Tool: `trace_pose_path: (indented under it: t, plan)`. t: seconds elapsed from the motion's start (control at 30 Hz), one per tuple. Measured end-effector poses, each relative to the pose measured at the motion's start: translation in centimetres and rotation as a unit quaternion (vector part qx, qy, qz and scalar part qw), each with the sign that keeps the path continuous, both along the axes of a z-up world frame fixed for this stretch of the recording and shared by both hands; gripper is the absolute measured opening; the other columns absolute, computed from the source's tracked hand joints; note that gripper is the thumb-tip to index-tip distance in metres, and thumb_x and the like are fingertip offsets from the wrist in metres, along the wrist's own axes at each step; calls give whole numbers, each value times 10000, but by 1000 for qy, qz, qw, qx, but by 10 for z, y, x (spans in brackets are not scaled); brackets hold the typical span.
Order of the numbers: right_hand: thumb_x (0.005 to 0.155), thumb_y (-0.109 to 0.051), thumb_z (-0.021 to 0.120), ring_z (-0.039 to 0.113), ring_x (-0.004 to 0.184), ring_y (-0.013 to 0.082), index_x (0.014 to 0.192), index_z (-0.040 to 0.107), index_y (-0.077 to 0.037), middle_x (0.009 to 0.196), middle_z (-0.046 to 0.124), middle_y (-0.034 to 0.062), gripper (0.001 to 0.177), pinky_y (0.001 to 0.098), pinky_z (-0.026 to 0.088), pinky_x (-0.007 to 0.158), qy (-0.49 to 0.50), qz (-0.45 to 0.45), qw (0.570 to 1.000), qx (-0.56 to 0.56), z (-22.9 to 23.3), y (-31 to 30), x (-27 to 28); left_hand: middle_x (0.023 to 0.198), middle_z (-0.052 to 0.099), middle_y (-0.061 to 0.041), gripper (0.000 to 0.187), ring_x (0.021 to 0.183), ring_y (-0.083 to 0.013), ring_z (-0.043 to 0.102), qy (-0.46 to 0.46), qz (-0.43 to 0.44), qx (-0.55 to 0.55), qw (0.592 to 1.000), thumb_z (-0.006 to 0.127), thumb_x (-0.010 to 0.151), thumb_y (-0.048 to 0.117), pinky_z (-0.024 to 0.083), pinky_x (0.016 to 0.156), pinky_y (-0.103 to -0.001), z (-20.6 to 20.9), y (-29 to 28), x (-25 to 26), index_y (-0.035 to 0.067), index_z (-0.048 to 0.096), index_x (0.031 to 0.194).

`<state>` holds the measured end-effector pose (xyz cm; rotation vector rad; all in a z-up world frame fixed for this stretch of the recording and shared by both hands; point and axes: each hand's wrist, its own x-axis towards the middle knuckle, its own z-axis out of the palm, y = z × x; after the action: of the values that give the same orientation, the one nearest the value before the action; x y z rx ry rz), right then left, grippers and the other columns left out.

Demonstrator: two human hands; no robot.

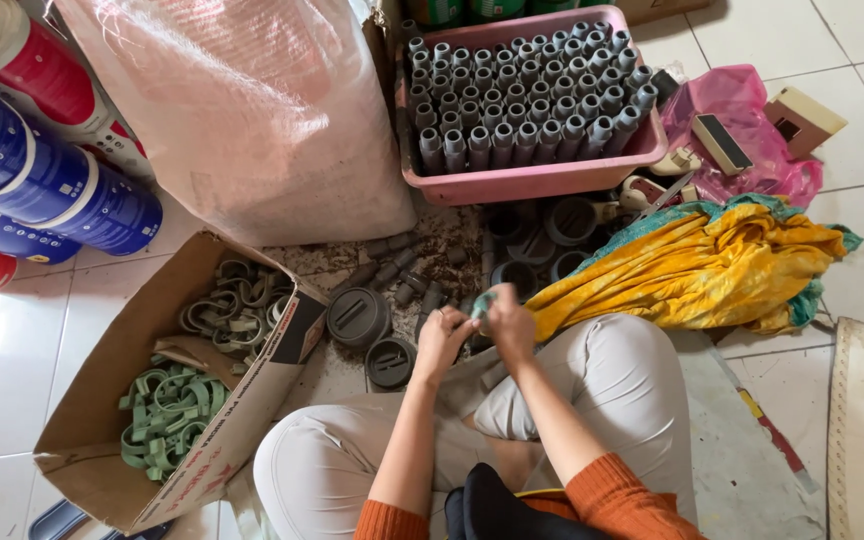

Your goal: The person sits on the floor and repeatedly picks up small green plastic parts from a cardboard box. They wipe each part with a yellow cloth and place it back into the box. The person continues this repetitive cleaning process throughout the video.

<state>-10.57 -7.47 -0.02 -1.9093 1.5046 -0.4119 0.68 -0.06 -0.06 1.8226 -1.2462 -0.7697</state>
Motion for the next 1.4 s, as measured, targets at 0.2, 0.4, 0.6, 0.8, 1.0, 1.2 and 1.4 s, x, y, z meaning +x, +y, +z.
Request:
trace_pose_path:
  t: [0.2,0.4,0.6,0.8,1.0,1.2,1.4]
  plan:
    - [864,-132,385,600,915,277,1006,605,-121,877,643,132,263,395,443,898,-360,-206,905,92,-79,-48,-12,702,626,-17,284,733,-100,516,229,168,35,958,608,902,390,451,672,-288,-84,3,11,137,713,825]
    - [855,4,518,579,1047,320,1019,510,-139,973,610,107,218,437,399,973,-326,124,937,-13,-44,3,18,877,630,-91,195,828,-164,603,478,166,-18,862,572,895,119,534,766,-374,-13,-11,-15,21,636,1052]
    - [909,-207,370,629,904,369,1057,493,-258,839,664,166,199,479,472,863,-84,81,993,32,-82,-14,8,891,611,-47,157,879,-127,541,365,41,25,930,638,858,115,477,831,-351,-28,8,-18,62,627,1006]
    - [868,-88,404,616,946,273,990,597,-201,898,655,93,255,390,456,898,-219,-63,974,7,-141,-46,-16,1004,670,-82,429,1013,-320,608,0,-117,112,987,690,735,364,474,892,-461,-26,3,-30,239,548,1121]
    - [947,-111,392,598,888,213,935,611,-166,872,635,67,226,348,450,877,-263,-116,958,-9,-103,-54,-23,913,676,-108,227,950,-303,624,83,46,-119,988,702,788,186,482,855,-391,9,8,-14,140,682,1009]
    - [926,-90,426,593,955,282,972,617,-135,904,628,118,201,398,440,894,-244,-83,966,-11,-90,-34,-16,919,664,-99,214,916,-268,631,-92,137,46,985,619,828,138,502,807,-378,-13,12,17,110,626,1040]
    - [944,-67,418,582,946,279,980,617,-125,903,612,99,210,402,427,893,-224,-63,972,-21,-98,-32,-23,921,647,-114,353,950,-310,613,-103,90,26,990,707,748,349,497,823,-418,-53,19,18,98,651,989]
